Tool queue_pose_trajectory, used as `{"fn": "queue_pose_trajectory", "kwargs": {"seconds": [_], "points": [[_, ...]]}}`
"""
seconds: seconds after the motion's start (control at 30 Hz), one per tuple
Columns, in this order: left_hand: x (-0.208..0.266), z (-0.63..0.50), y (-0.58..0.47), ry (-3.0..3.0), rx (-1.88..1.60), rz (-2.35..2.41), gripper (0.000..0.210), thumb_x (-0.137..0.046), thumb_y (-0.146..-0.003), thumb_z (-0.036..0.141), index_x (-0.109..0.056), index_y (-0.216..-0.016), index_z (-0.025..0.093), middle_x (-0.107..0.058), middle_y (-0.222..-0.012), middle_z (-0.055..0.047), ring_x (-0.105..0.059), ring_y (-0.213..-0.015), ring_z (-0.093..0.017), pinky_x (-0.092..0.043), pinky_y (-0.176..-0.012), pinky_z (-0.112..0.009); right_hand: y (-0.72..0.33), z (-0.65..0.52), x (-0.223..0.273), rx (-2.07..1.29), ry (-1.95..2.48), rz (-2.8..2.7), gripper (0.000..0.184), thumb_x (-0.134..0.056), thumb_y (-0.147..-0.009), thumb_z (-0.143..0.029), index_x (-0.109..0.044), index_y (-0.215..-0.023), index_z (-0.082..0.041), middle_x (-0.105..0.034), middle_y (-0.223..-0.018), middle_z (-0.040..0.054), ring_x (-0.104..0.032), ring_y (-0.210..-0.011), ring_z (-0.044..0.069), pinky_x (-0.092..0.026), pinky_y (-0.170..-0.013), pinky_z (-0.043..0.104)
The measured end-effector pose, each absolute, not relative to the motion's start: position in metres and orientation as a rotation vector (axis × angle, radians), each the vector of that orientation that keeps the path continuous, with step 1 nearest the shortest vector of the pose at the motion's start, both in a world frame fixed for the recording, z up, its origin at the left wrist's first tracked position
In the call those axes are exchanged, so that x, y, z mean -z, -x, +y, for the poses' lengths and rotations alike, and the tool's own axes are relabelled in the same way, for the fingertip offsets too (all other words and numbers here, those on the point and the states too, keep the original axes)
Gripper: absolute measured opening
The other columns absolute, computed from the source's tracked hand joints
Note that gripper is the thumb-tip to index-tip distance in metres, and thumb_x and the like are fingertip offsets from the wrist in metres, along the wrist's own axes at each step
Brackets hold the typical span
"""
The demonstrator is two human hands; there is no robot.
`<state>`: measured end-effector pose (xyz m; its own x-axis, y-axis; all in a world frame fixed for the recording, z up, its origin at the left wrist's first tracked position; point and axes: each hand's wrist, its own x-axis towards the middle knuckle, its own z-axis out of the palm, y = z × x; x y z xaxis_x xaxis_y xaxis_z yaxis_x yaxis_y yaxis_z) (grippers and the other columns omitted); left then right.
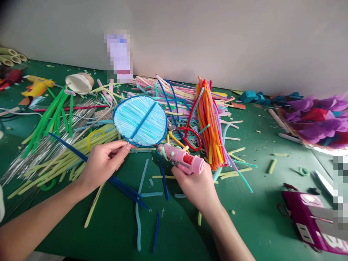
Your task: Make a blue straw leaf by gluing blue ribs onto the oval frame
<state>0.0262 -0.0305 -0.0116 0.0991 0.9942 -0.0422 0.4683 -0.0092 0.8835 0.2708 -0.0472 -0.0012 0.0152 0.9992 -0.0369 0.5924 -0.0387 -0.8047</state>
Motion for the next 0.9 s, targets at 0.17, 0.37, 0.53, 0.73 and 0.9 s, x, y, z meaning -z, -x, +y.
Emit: {"fn": "queue_pose_trajectory", "kwargs": {"seconds": [0.17,0.37,0.53,0.73,0.9], "points": [[0.012,-0.030,-0.027,-1.571,-0.845,1.477,0.037,-0.051,-0.095,0.044,-0.071,-0.089,0.014,-0.038,-0.054,0.004,-0.033,-0.048,-0.010,-0.023,-0.043,-0.024,-0.271,-0.047,0.000,-0.887,1.697,-1.614,0.013,-0.056,-0.071,-0.021,-0.069,-0.073,-0.018,-0.043,-0.048,-0.0058,-0.037,-0.045,0.010,-0.031,-0.040,0.022],[0.011,-0.029,-0.027,-1.504,-0.827,1.471,0.036,-0.053,-0.094,0.047,-0.069,-0.084,0.015,-0.038,-0.054,0.004,-0.034,-0.048,-0.010,-0.023,-0.043,-0.023,-0.271,-0.047,-0.004,-0.791,1.642,-1.499,0.017,-0.070,-0.076,-0.034,-0.067,-0.081,-0.018,-0.060,-0.065,-0.0004,-0.054,-0.059,0.015,-0.045,-0.051,0.025],[0.010,-0.027,-0.027,-1.419,-0.802,1.454,0.037,-0.053,-0.092,0.050,-0.067,-0.082,0.016,-0.035,-0.053,0.005,-0.033,-0.046,-0.010,-0.023,-0.042,-0.023,-0.278,-0.048,-0.006,-0.772,1.675,-1.501,0.028,-0.069,-0.080,-0.039,-0.070,-0.095,-0.016,-0.066,-0.071,0.0022,-0.054,-0.055,0.016,-0.046,-0.049,0.028],[0.012,-0.028,-0.028,-1.325,-0.765,1.402,0.042,-0.052,-0.092,0.055,-0.068,-0.094,0.016,-0.033,-0.053,0.006,-0.030,-0.046,-0.011,-0.021,-0.042,-0.023,-0.288,-0.048,-0.006,-0.404,1.762,-1.467,0.037,-0.071,-0.078,-0.051,-0.078,-0.097,-0.019,-0.077,-0.088,0.0073,-0.069,-0.080,0.026,-0.054,-0.071,0.035],[0.016,-0.028,-0.027,-1.282,-0.762,1.393,0.047,-0.053,-0.090,0.058,-0.068,-0.101,0.015,-0.034,-0.052,0.007,-0.030,-0.046,-0.011,-0.021,-0.043,-0.023,-0.290,-0.047,-0.006,-0.195,1.914,-1.424,0.044,-0.073,-0.072,-0.058,-0.071,-0.090,-0.018,-0.071,-0.070,0.0057,-0.064,-0.060,0.023,-0.048,-0.054,0.032]]}}
